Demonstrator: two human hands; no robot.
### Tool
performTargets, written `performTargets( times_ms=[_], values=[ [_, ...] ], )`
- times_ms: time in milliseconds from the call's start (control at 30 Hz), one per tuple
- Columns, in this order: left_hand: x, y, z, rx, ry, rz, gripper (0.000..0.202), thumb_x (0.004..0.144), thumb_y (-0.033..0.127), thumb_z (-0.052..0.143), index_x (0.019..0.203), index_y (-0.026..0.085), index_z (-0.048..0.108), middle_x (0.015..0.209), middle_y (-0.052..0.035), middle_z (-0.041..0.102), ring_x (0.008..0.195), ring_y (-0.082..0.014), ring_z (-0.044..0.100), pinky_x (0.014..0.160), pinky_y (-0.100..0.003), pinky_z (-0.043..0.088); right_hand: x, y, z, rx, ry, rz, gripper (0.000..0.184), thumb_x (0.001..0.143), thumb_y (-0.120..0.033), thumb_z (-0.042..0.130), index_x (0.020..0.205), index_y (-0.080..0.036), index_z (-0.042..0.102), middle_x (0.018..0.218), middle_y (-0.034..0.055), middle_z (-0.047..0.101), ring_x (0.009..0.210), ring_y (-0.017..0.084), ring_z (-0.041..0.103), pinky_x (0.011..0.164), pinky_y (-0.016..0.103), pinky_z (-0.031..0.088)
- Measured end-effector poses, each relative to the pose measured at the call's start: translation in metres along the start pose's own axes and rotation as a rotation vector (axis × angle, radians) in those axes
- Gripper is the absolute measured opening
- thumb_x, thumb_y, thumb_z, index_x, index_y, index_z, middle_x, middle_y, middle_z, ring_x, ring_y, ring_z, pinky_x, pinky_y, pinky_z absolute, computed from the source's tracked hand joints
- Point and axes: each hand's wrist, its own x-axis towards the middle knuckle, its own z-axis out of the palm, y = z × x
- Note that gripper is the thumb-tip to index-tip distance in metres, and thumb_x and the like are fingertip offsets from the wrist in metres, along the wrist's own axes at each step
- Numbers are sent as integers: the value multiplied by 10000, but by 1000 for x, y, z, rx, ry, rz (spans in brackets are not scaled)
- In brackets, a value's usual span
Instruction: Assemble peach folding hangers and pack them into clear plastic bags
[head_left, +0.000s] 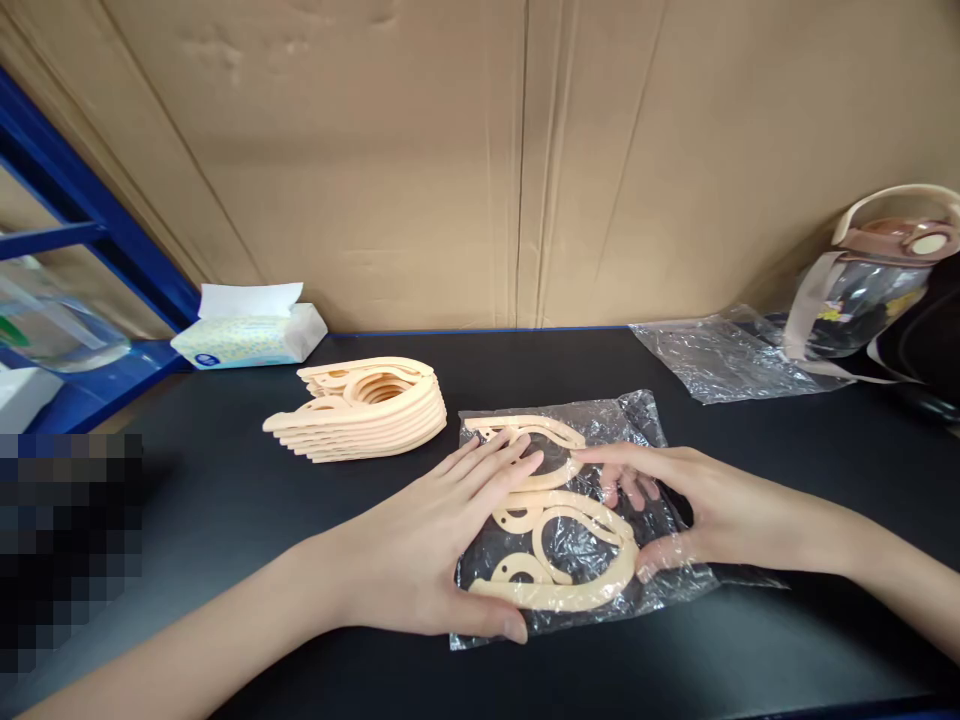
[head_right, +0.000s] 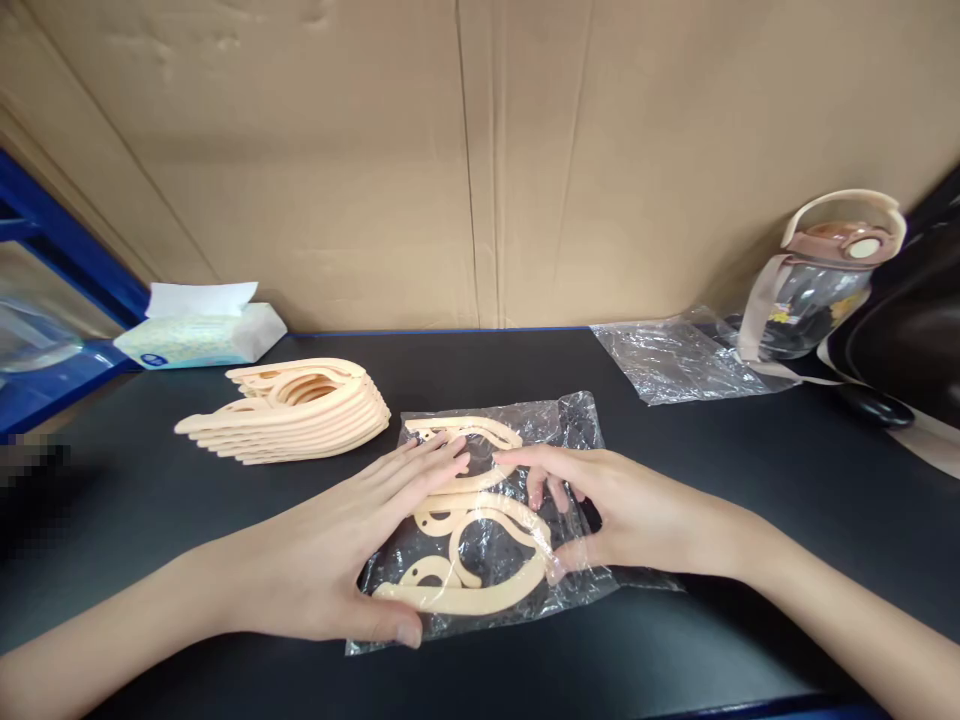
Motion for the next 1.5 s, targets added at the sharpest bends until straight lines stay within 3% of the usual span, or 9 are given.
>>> performTargets(
  times_ms=[300,433,633,767,933,1000,1233,1400,1500],
  values=[
    [1,-4,3,-13,0,10,1083,789,729,587,1565,181,65,1631,-126,55,1503,-320,36,1211,-548,120,3,0,5,-13,37,-21,803,798,-424,739,1469,-415,300,993,-32,605,829,143,556,781,291,483],
    [0,-6,1,50,38,45,1079,783,731,593,1562,169,100,1627,-141,114,1500,-330,106,1205,-528,187,0,-3,-2,-11,101,3,872,848,-419,683,1527,-376,139,932,-32,627,790,143,593,755,290,503],
    [-9,-6,-19,347,522,239,641,963,510,485,1497,225,273,1485,-118,461,1362,-273,438,1132,-447,348,-4,-6,-13,-175,328,121,671,962,-384,485,1535,-295,147,783,-33,667,643,152,611,658,301,493],
    [-17,-8,-42,649,773,67,481,963,393,493,1395,200,410,1365,-129,556,1251,-304,523,1044,-468,405,-4,-3,-13,-254,426,131,603,976,-388,441,1523,-271,215,791,-9,687,679,167,648,683,314,502],
    [-22,-30,-55,761,665,-278,774,920,698,330,1394,93,417,1397,-204,499,1230,-406,510,1042,-569,371,-4,0,-11,-251,469,124,577,969,-408,466,1495,-294,258,836,-16,684,681,153,638,692,306,507],
    [-22,-41,-54,798,585,-346,774,938,698,272,1382,83,424,1299,-176,566,1171,-363,558,1017,-524,406,-4,0,-11,-245,472,113,580,965,-423,476,1489,-295,263,834,-18,677,673,150,629,681,301,506],
    [-18,-49,-53,912,510,-329,855,929,719,79,1206,81,574,1119,-187,620,1040,-368,598,889,-492,465,-4,-2,-11,-252,477,88,579,960,-438,484,1478,-272,287,833,-14,675,692,149,633,689,294,507],
    [-18,-32,-56,805,568,-314,777,946,688,261,1296,44,521,1141,-181,583,1009,-339,586,910,-486,458,-4,-3,-11,-248,514,71,556,949,-435,505,1451,-262,337,788,-20,630,652,147,589,659,297,493],
    [-17,-18,-46,701,688,-145,808,876,747,391,1305,75,523,1137,-174,590,964,-324,601,817,-444,491,-4,-7,-8,-228,608,42,451,942,-433,516,1351,-254,452,689,-40,535,575,138,496,586,285,442]
  ],
)
